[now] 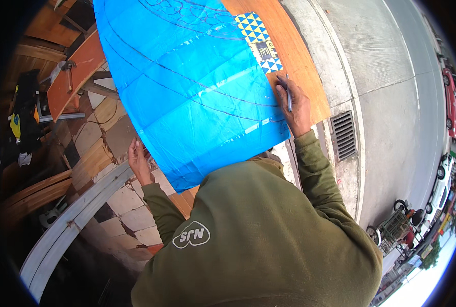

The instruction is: The person draws a pattern on a blue plastic sheet using a pen, periodically using a hammer and a wooden block to flatten or secure the sheet on a wooden board.

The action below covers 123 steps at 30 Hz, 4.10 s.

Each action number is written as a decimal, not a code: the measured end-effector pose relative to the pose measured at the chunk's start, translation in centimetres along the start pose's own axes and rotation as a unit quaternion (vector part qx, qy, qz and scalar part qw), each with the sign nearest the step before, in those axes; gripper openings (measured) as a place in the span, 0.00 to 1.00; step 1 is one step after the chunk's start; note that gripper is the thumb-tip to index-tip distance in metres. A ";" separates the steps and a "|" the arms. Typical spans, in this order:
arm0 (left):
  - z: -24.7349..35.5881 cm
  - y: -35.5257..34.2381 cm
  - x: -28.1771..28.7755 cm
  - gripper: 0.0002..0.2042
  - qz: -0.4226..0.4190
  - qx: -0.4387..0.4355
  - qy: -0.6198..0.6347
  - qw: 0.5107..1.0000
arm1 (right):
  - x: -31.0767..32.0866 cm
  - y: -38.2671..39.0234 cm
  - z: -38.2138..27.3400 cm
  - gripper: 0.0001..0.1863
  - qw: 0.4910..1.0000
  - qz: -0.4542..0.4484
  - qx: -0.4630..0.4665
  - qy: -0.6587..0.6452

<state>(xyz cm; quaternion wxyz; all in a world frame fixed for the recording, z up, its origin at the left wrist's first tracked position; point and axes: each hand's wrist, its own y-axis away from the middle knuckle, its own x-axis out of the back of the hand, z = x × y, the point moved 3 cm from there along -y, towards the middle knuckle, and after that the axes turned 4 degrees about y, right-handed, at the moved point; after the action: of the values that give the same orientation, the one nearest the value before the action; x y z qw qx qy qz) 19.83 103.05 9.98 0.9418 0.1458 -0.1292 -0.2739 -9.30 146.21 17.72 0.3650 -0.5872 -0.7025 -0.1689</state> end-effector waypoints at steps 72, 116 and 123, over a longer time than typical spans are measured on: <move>18.9 10.3 -41.6 0.19 -0.478 -0.360 -0.556 0.577 | 0.0 -0.2 6.2 0.33 0.855 -0.217 -0.057 -0.468; 5.1 5.9 -7.9 0.24 0.046 -0.221 -0.444 0.867 | -9.4 -4.1 -7.9 0.25 0.939 -0.148 0.308 -0.026; 5.5 6.2 -8.8 0.22 0.081 -0.228 -0.482 0.842 | -9.1 -4.4 -7.3 0.26 0.943 -0.155 0.288 -0.059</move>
<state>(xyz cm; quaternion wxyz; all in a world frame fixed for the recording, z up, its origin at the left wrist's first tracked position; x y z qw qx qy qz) 13.85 111.80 15.82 0.7860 -0.2344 -0.5125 -0.2541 -10.79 133.84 16.97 0.4456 -0.3497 -0.8238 0.0214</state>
